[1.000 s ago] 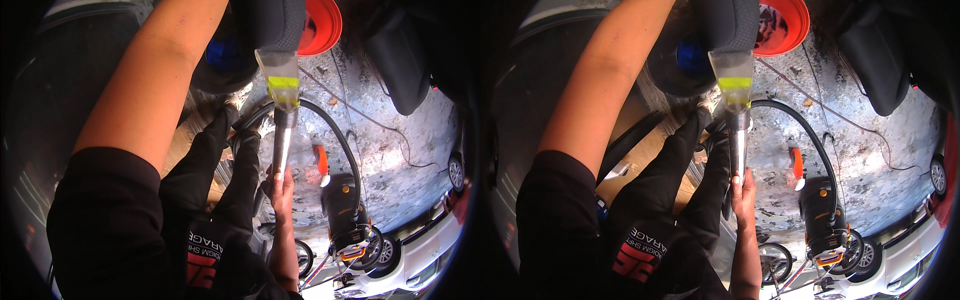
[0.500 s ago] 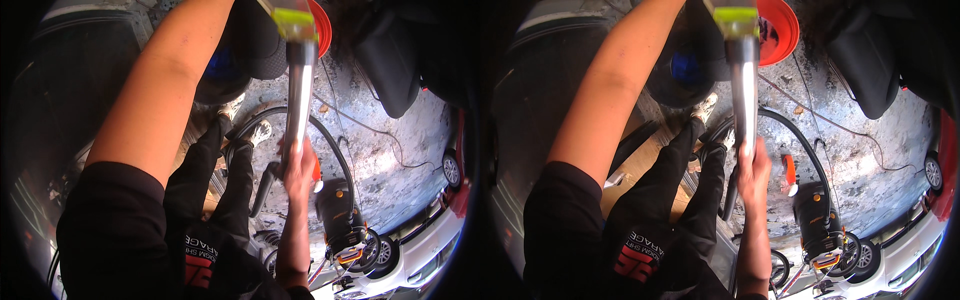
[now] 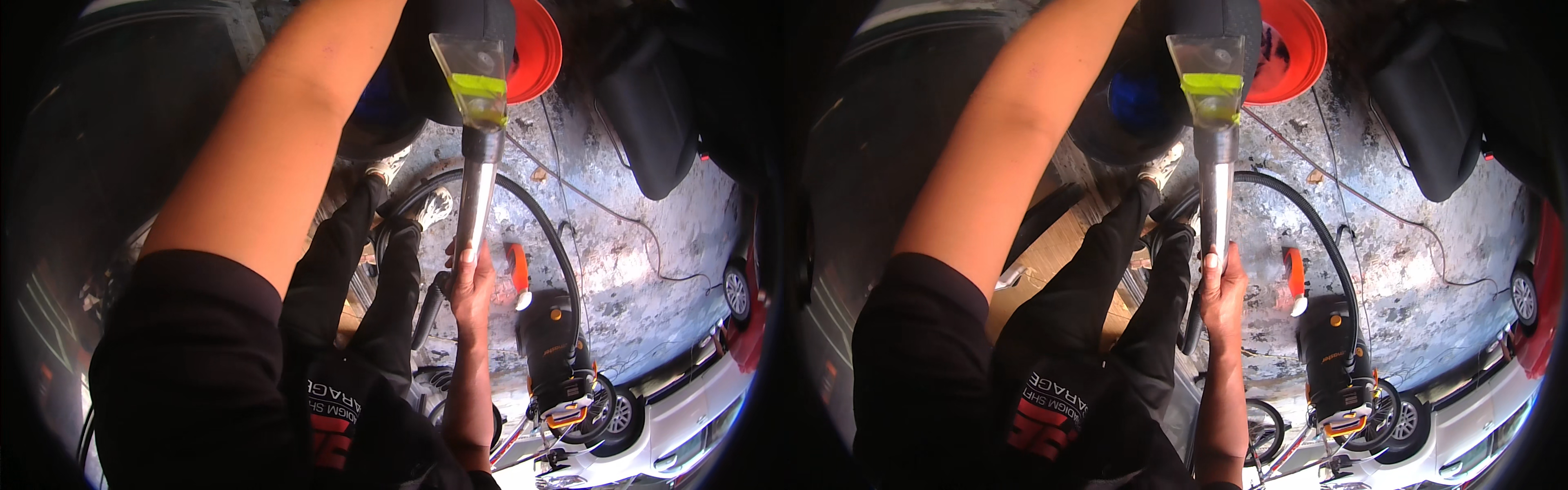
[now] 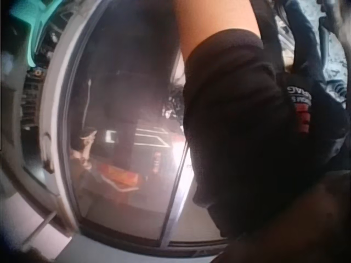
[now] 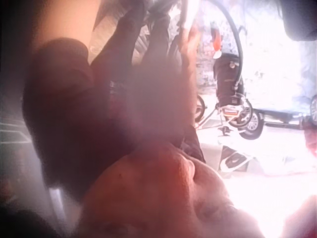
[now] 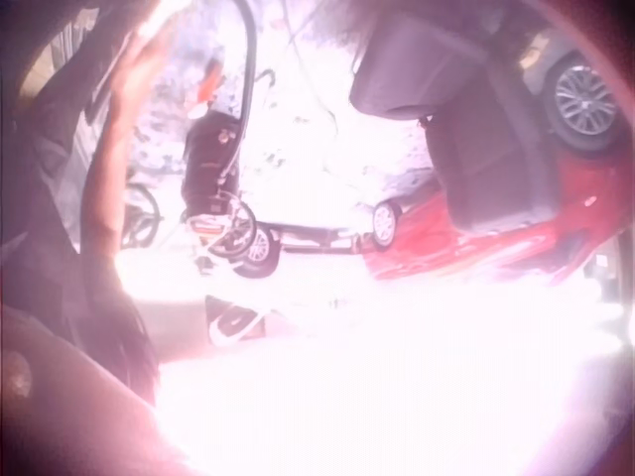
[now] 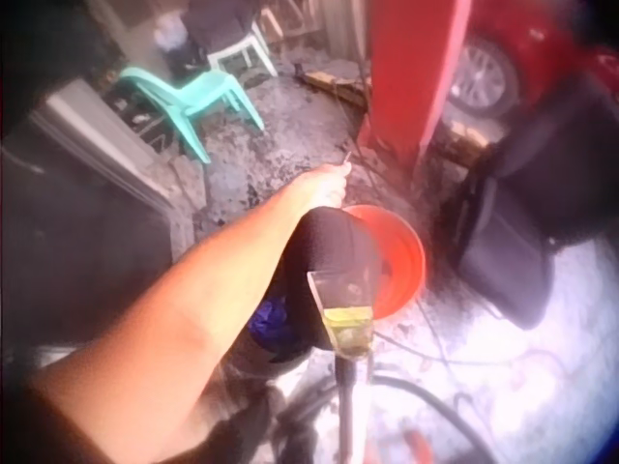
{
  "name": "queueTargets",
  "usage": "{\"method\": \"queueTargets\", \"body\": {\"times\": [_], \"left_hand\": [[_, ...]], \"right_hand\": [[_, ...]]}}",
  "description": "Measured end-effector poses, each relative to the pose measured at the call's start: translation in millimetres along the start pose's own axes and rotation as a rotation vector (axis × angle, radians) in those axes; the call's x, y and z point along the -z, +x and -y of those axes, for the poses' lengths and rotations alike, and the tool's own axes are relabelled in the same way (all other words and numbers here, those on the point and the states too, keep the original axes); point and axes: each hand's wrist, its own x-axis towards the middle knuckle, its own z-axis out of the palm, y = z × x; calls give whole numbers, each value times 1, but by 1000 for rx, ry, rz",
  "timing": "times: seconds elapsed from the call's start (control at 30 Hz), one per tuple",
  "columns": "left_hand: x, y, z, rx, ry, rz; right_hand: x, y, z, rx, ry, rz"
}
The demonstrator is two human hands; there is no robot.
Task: The person vacuums a car headrest with a wet/dry vacuum cleaner, then sprays it with a cleaning solution from a spray bottle. The headrest is handled and repositioned during the process.
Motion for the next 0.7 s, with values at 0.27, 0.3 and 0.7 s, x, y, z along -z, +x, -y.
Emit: {"method": "queueTargets", "body": {"times": [0.27,0.3,0.7], "left_hand": [[-6,-3,3,2,-3,-29],[-8,-3,2,3,-2,-34],[4,-48,-39,85,-40,-348]], "right_hand": [[7,-38,-39,-121,105,-3],[9,-42,-47,-136,113,-1],[51,-146,-39,-209,92,11]]}}
